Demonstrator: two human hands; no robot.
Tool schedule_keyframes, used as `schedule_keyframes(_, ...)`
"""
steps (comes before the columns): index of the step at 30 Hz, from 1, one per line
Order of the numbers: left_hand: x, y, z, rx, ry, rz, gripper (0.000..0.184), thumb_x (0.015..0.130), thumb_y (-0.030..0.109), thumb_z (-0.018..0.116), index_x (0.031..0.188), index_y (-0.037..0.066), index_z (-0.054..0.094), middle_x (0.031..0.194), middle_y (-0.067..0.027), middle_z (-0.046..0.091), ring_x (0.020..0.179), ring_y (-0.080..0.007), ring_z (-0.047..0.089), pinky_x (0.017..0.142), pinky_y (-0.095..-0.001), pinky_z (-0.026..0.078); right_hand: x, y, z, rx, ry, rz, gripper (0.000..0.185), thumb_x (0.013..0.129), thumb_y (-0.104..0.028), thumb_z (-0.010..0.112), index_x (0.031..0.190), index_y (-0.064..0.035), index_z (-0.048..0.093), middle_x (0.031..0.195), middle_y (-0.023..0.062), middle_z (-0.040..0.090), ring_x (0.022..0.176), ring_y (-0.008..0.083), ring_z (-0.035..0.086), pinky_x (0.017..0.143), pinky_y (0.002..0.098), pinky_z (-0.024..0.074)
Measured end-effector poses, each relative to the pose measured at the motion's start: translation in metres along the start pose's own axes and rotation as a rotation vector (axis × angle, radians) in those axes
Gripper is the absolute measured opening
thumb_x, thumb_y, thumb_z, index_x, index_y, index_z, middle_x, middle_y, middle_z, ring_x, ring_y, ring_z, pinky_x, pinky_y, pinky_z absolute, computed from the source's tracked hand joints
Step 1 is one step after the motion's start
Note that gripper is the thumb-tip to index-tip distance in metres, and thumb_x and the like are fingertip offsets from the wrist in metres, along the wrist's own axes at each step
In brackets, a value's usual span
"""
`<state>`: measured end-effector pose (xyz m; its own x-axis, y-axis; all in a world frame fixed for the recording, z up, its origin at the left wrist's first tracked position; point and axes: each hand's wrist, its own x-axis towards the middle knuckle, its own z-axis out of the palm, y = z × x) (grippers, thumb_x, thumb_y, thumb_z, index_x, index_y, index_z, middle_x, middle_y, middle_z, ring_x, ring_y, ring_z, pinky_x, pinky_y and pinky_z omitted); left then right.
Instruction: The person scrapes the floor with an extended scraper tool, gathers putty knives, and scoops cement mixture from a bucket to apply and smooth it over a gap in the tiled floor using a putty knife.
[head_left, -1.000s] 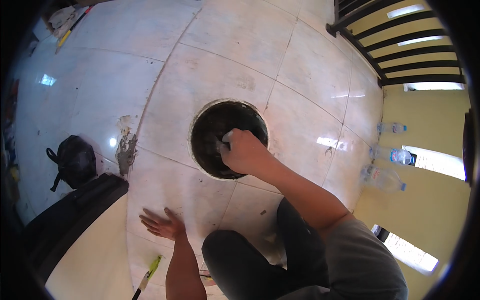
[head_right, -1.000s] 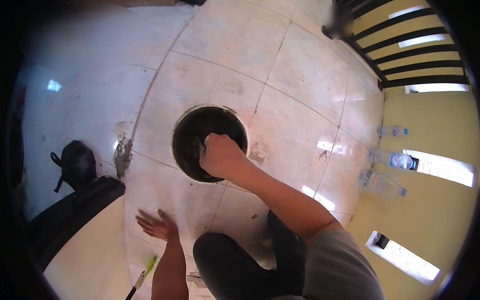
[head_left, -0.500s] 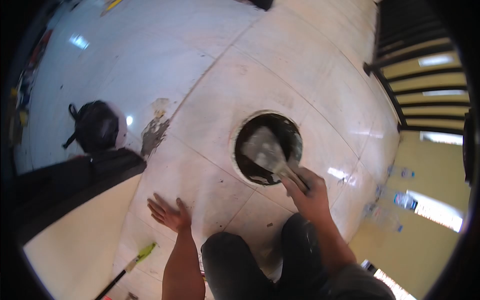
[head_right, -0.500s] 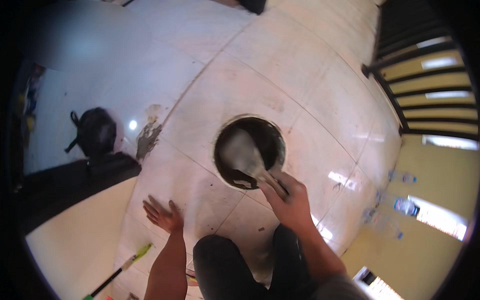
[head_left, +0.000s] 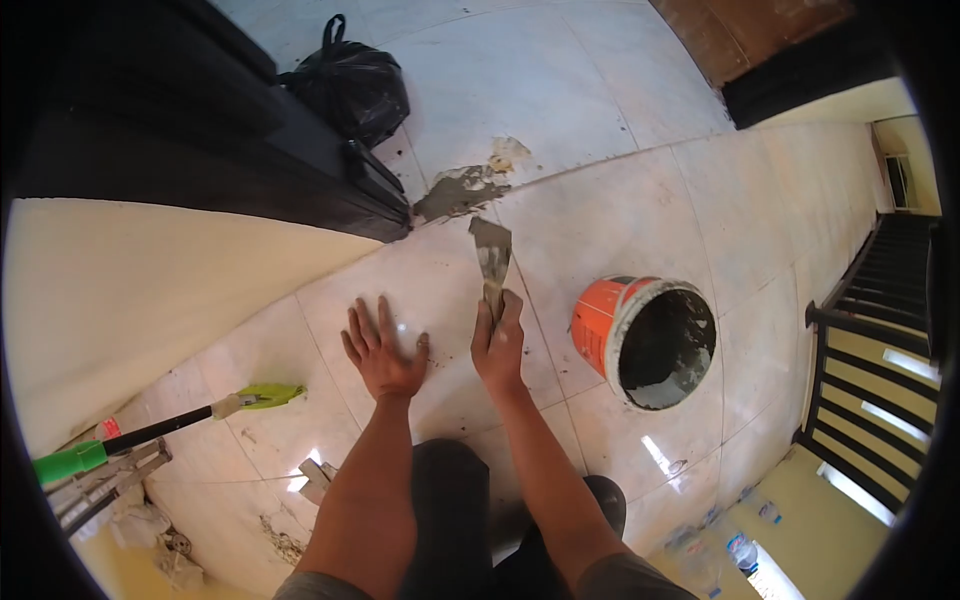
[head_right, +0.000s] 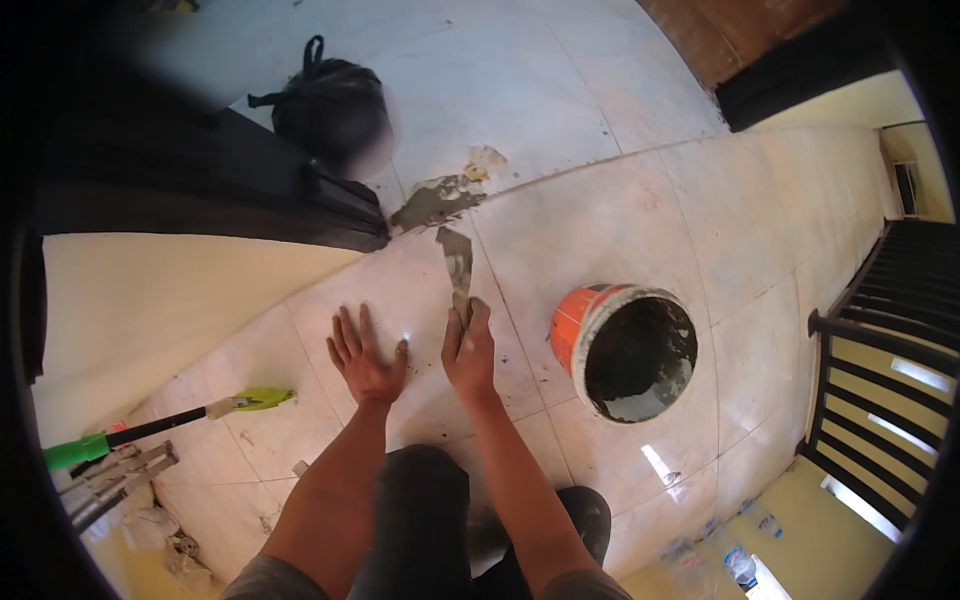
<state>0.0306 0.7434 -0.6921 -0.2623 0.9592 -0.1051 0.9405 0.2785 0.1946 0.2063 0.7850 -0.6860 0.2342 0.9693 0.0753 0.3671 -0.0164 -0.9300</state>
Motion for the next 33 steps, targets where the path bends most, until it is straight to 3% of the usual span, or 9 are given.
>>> schedule_keyframes(1, 0.000, -0.001, -0.001, -0.001, -0.019, -0.004, 0.099, 0.086, 0.054, 0.072, 0.170, 0.019, 0.032, 0.178, -0.0177, 0.019, 0.165, -0.0381, 0.014, 0.132, -0.0595, 0.007, 0.010, 0.002, 0.011, -0.035, 0.011, -0.022, 0.020, 0.109, -0.004, 0.056, 0.124, 0.0025, 0.045, 0.081, 0.0192, 0.057, 0.065, 0.0313, 0.060, 0.061, 0.0411, 0.0494)
schedule_keyframes(2, 0.000, -0.001, -0.001, -0.002, -0.039, -0.007, 0.099, 0.086, 0.055, 0.072, 0.170, 0.019, 0.032, 0.178, -0.0178, 0.019, 0.165, -0.0383, 0.014, 0.132, -0.0596, 0.006, 0.016, 0.003, 0.018, -0.033, 0.004, -0.026, 0.020, 0.109, -0.004, 0.056, 0.124, 0.0025, 0.045, 0.081, 0.0192, 0.057, 0.065, 0.0313, 0.060, 0.061, 0.0411, 0.0494)
schedule_keyframes(4, 0.002, -0.002, -0.001, -0.007, -0.049, -0.023, 0.099, 0.086, 0.055, 0.072, 0.170, 0.020, 0.032, 0.178, -0.0183, 0.019, 0.165, -0.0385, 0.014, 0.132, -0.0597, 0.006, 0.028, 0.003, 0.023, -0.101, 0.001, -0.005, 0.021, 0.108, -0.007, 0.057, 0.125, 0.0011, 0.047, 0.094, 0.0284, 0.066, 0.086, 0.0528, 0.067, 0.069, 0.0514, 0.0537)
schedule_keyframes(11, 0.004, -0.002, -0.005, -0.027, -0.086, -0.032, 0.099, 0.088, 0.057, 0.071, 0.171, 0.021, 0.029, 0.178, -0.0186, 0.018, 0.165, -0.0387, 0.012, 0.132, -0.0597, 0.004, 0.048, 0.009, 0.037, -0.272, -0.047, 0.006, 0.015, 0.105, -0.005, 0.059, 0.112, -0.0023, 0.046, 0.098, 0.0288, 0.069, 0.088, 0.0513, 0.069, 0.067, 0.0555, 0.0555)
schedule_keyframes(15, 0.003, -0.002, -0.009, -0.042, -0.100, -0.027, 0.099, 0.089, 0.055, 0.070, 0.171, 0.018, 0.029, 0.178, -0.0194, 0.017, 0.165, -0.0390, 0.011, 0.132, -0.0581, 0.003, 0.044, 0.009, 0.035, -0.270, -0.058, -0.008, 0.015, 0.106, -0.003, 0.058, 0.116, -0.0007, 0.046, 0.098, 0.0285, 0.067, 0.086, 0.0526, 0.066, 0.067, 0.0539, 0.0520)
schedule_keyframes(20, 0.003, -0.004, -0.009, -0.060, -0.101, -0.033, 0.100, 0.088, 0.056, 0.070, 0.171, 0.018, 0.029, 0.178, -0.0193, 0.016, 0.165, -0.0391, 0.011, 0.132, -0.0579, 0.003, 0.040, 0.006, 0.034, -0.359, -0.065, -0.088, 0.019, 0.103, -0.003, 0.060, 0.119, -0.0019, 0.050, 0.110, 0.0264, 0.072, 0.097, 0.0472, 0.072, 0.073, 0.0508, 0.0610)
schedule_keyframes(24, 0.002, -0.006, -0.006, -0.055, -0.114, -0.044, 0.100, 0.089, 0.062, 0.067, 0.172, 0.023, 0.027, 0.179, -0.0167, 0.016, 0.166, -0.0373, 0.010, 0.133, -0.0581, 0.002, 0.040, 0.011, 0.035, -0.394, -0.076, -0.082, 0.019, 0.103, -0.002, 0.060, 0.119, -0.0015, 0.051, 0.111, 0.0261, 0.072, 0.097, 0.0470, 0.072, 0.074, 0.0506, 0.0612)
schedule_keyframes(33, 0.003, -0.006, -0.004, -0.053, -0.105, -0.043, 0.099, 0.089, 0.062, 0.067, 0.172, 0.024, 0.028, 0.179, -0.0171, 0.017, 0.166, -0.0372, 0.011, 0.133, -0.0587, 0.002, 0.041, 0.010, 0.032, -0.391, -0.068, -0.105, 0.019, 0.102, -0.002, 0.061, 0.119, -0.0006, 0.053, 0.111, 0.0260, 0.072, 0.096, 0.0462, 0.073, 0.074, 0.0492, 0.0616)
